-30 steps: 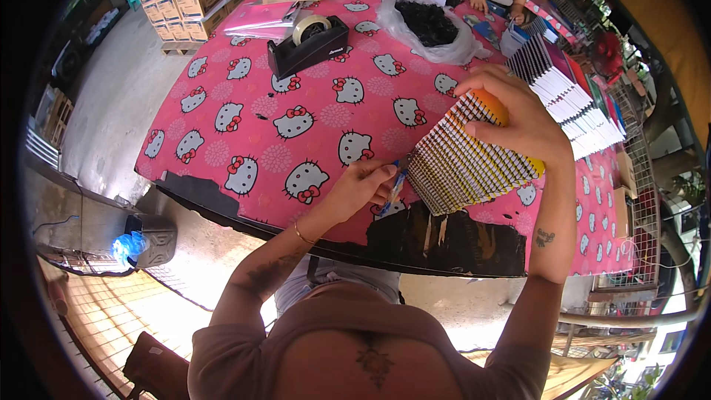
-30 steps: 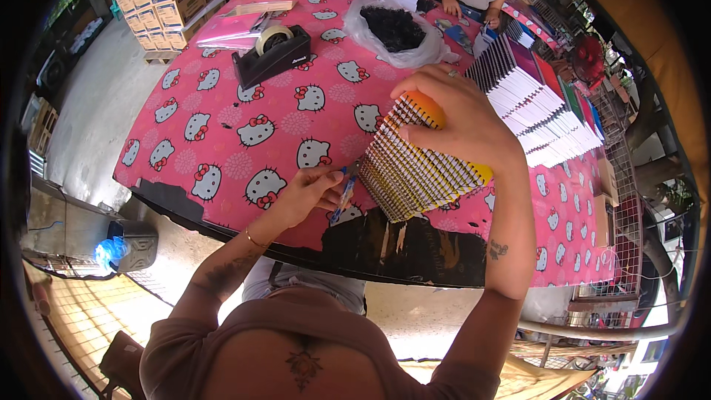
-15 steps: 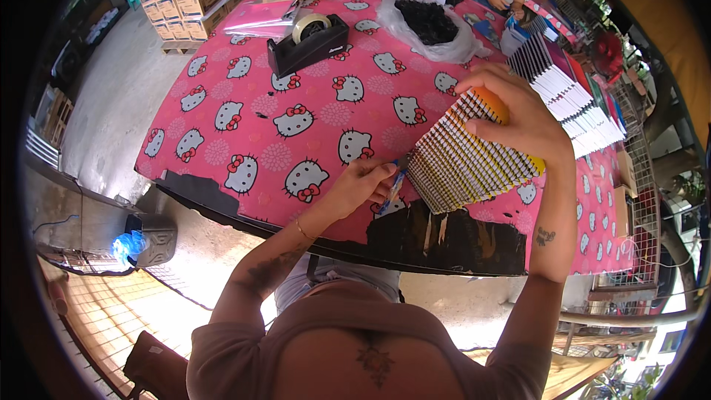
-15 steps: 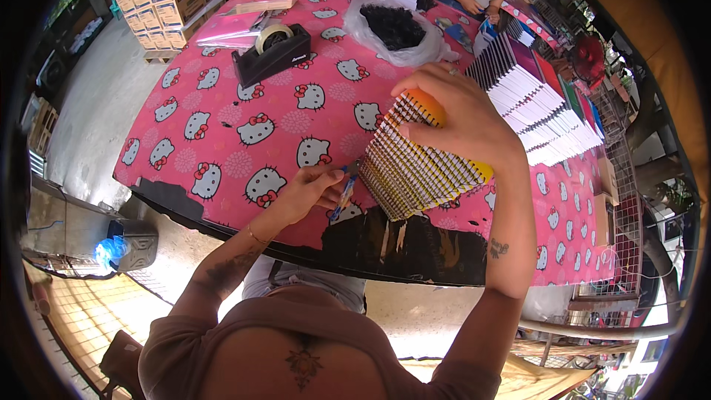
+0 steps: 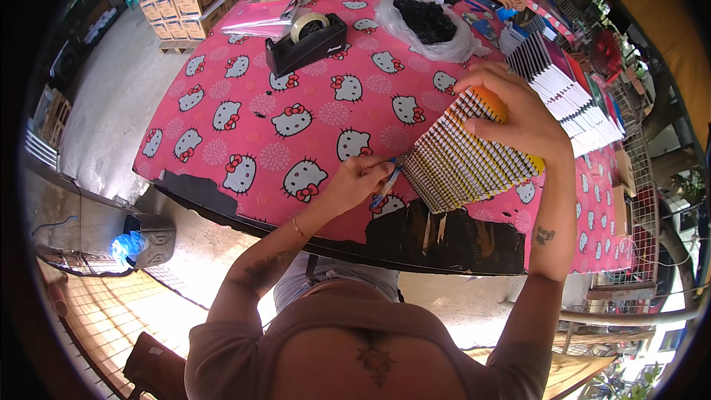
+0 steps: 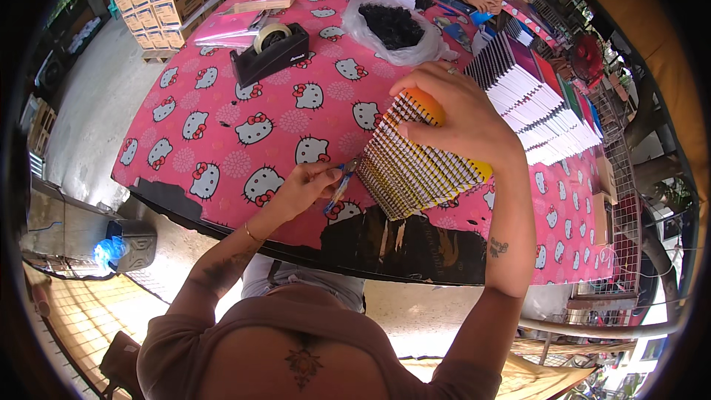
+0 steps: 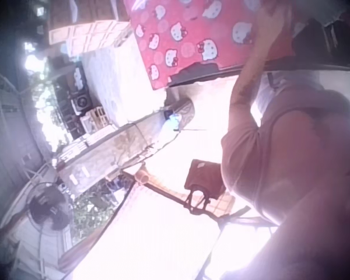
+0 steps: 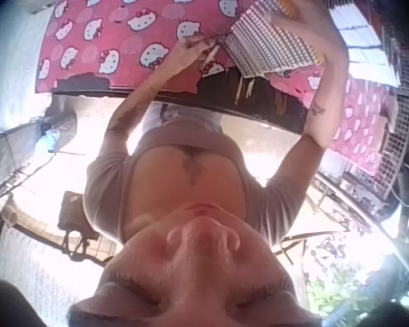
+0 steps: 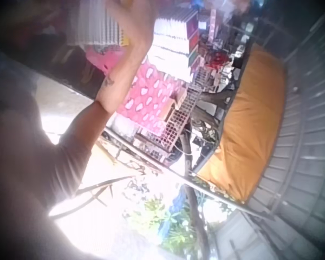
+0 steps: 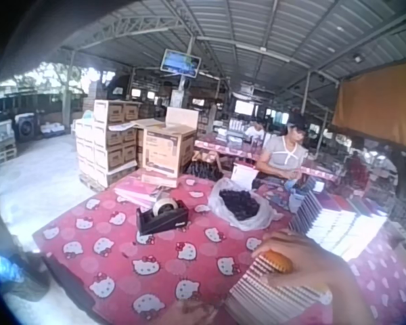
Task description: The person places a card onto a stack of notebooks, picks up a blue tool to work on the edge of the stack, and handles small items from a container on the table.
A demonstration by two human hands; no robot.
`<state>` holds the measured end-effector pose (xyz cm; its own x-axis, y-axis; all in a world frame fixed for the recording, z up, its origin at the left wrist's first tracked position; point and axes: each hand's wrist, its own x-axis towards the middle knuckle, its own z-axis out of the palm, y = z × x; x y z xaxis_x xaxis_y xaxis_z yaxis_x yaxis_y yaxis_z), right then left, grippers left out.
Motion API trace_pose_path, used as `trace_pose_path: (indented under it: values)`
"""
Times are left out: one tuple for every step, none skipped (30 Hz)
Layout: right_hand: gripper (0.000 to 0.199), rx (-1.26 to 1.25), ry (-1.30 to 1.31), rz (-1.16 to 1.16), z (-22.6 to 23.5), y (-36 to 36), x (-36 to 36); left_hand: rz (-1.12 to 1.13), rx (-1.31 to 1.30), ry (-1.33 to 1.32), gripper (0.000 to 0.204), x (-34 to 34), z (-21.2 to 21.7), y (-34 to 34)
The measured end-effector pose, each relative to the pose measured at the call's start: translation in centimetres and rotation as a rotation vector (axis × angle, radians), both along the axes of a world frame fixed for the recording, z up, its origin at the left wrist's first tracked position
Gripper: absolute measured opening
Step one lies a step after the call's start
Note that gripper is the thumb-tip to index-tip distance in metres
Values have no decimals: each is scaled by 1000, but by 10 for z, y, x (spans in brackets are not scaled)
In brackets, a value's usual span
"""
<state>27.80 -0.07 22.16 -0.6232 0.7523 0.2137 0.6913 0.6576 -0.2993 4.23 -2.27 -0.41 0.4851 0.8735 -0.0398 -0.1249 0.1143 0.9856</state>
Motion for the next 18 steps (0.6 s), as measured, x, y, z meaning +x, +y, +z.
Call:
trace_pose_path:
  values:
    - [39,4,0,3,-1,1,1,-24,-56,-5,27,-1,2,1]
    - [39,9,1,7,-2,1,1,-19,-6,33,27,-2,3,3]
    - [39,14,0,10,-2,1,2,-16,45,69,27,-2,5,4]
    - [39,4,-4,2,-2,1,2,-12,96,105,27,-3,8,4]
    - [39,-5,-8,-6,-1,0,1,-15,121,136,27,-4,11,4]
    - [39,-14,-11,-14,0,0,1,-19,147,169,27,-6,17,3]
    - [39,-17,-12,-17,1,0,1,-22,173,201,27,-7,22,3]
    - [39,-19,-12,-19,1,0,2,-35,169,173,27,-6,25,3]
    - [39,-23,-11,-18,1,0,2,-45,165,146,27,-5,27,2]
    - [39,-19,-11,-17,1,0,1,-55,160,119,27,-5,28,2]
    - [39,-15,-10,-16,1,0,1,-49,176,143,27,-5,27,3]
    - [39,-11,-12,-17,1,0,1,-44,193,165,27,-4,25,4]
    - [39,-4,-10,-12,0,0,2,-39,210,187,27,-3,22,4]
    - [39,2,-8,-7,-1,1,2,81,482,283,27,-2,20,4]
    - [39,7,-4,-3,-2,1,3,201,752,377,27,-1,18,2]
    - [39,4,-6,-5,-2,1,3,323,1021,469,27,0,17,0]
    - [39,1,-8,-6,-1,1,2,352,1090,536,27,0,17,-1]
    - [39,-3,-9,-5,-1,2,2,383,1157,604,27,0,19,-3]
